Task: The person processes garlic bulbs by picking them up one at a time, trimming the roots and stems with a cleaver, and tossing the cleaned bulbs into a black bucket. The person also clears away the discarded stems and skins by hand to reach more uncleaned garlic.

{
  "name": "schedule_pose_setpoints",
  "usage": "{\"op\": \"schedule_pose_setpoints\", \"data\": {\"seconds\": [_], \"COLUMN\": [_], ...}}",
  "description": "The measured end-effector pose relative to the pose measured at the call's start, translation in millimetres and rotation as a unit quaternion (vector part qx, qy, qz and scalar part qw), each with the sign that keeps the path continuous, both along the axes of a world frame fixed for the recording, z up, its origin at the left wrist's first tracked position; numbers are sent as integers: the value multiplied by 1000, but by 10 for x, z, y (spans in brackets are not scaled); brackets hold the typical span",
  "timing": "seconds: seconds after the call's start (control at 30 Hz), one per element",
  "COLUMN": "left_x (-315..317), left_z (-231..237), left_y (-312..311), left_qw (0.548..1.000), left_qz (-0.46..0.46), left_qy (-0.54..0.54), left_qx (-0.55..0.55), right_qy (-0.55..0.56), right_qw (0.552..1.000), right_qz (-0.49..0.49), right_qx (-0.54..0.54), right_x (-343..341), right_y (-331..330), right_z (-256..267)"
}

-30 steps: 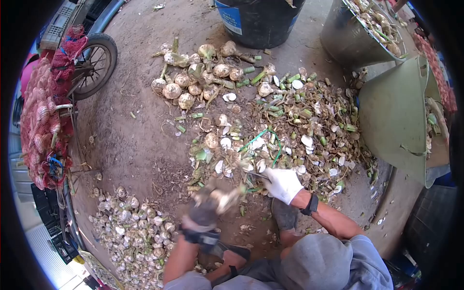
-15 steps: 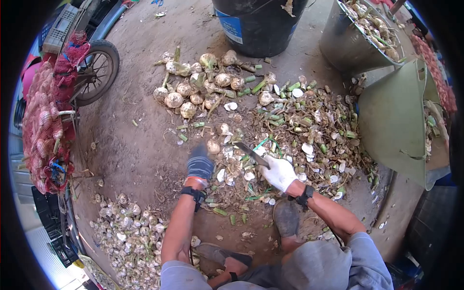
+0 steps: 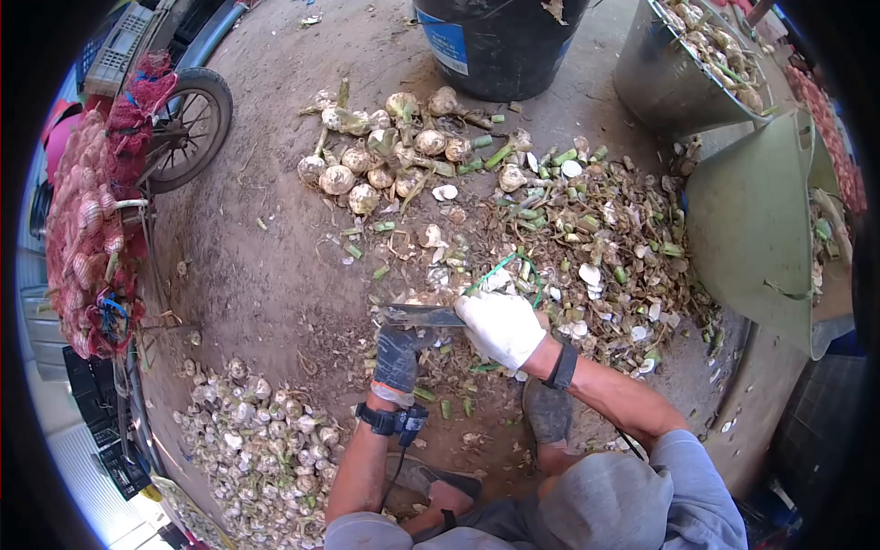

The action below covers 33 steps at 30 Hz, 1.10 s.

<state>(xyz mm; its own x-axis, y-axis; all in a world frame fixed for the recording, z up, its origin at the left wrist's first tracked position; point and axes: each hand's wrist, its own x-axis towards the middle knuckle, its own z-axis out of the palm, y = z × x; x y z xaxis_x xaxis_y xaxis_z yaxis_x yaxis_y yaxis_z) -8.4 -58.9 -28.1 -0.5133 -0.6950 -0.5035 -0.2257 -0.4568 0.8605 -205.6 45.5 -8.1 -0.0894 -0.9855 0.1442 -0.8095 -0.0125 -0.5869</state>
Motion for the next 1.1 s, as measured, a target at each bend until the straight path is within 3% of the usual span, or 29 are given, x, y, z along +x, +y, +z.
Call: {"op": "schedule_pose_setpoints", "data": {"seconds": [0.03,0.1,0.17,0.23,0.3,0.37,0.4,0.43,0.5,0.53,0.57,0.6,0.63,0.67,0.7,0.77,0.83,0.9,1.0,1.1], "left_x": [-18,1,32,11,-1,-72,-165,-236,-363,-199,-179,-164,-151,-237,-161,-86,-185,-201,-271,-276], "left_z": [54,95,168,244,254,35,100,180,391,99,115,130,150,327,179,-88,-86,-191,-250,233], "left_y": [31,-8,59,60,14,-82,-51,-29,-32,1,20,38,54,148,196,286,359,364,389,325], "left_qw": [998,997,995,995,996,989,929,929,848,887,886,952,985,993,994,945,941,907,904,896], "left_qz": [37,17,-3,-20,-34,-135,-216,-215,-316,-283,-284,-218,-141,-93,-92,51,26,58,107,42], "left_qy": [30,51,70,93,76,20,-68,-67,-205,-163,-164,-53,60,59,59,144,195,202,222,304], "left_qx": [48,57,72,13,36,-57,-293,-294,-373,-327,-327,-208,-82,30,31,290,276,365,350,320], "right_qy": [1,1,26,-24,-58,-143,-204,-264,-258,-247,-235,-226,-227,-215,-202,-182,-159,-134,-147,-158], "right_qw": [1000,1000,982,963,979,965,946,923,926,933,939,947,946,955,963,970,976,980,973,963], "right_qz": [0,10,-38,-94,-129,-152,-173,-191,-206,-204,-202,-199,-199,-184,-170,-151,-133,-129,-170,-210], "right_qx": [0,27,181,252,147,159,182,202,180,165,149,117,118,90,62,63,66,70,48,59], "right_x": [-15,-81,-242,-455,-305,-140,-81,-42,44,99,120,137,149,159,158,136,98,79,49,46], "right_y": [22,35,84,207,296,250,209,182,159,198,205,227,251,281,292,322,368,404,433,534], "right_z": [33,124,-226,-222,-60,-11,35,68,-64,-125,-103,-81,-113,-164,-168,-91,-35,-17,22,-205]}}
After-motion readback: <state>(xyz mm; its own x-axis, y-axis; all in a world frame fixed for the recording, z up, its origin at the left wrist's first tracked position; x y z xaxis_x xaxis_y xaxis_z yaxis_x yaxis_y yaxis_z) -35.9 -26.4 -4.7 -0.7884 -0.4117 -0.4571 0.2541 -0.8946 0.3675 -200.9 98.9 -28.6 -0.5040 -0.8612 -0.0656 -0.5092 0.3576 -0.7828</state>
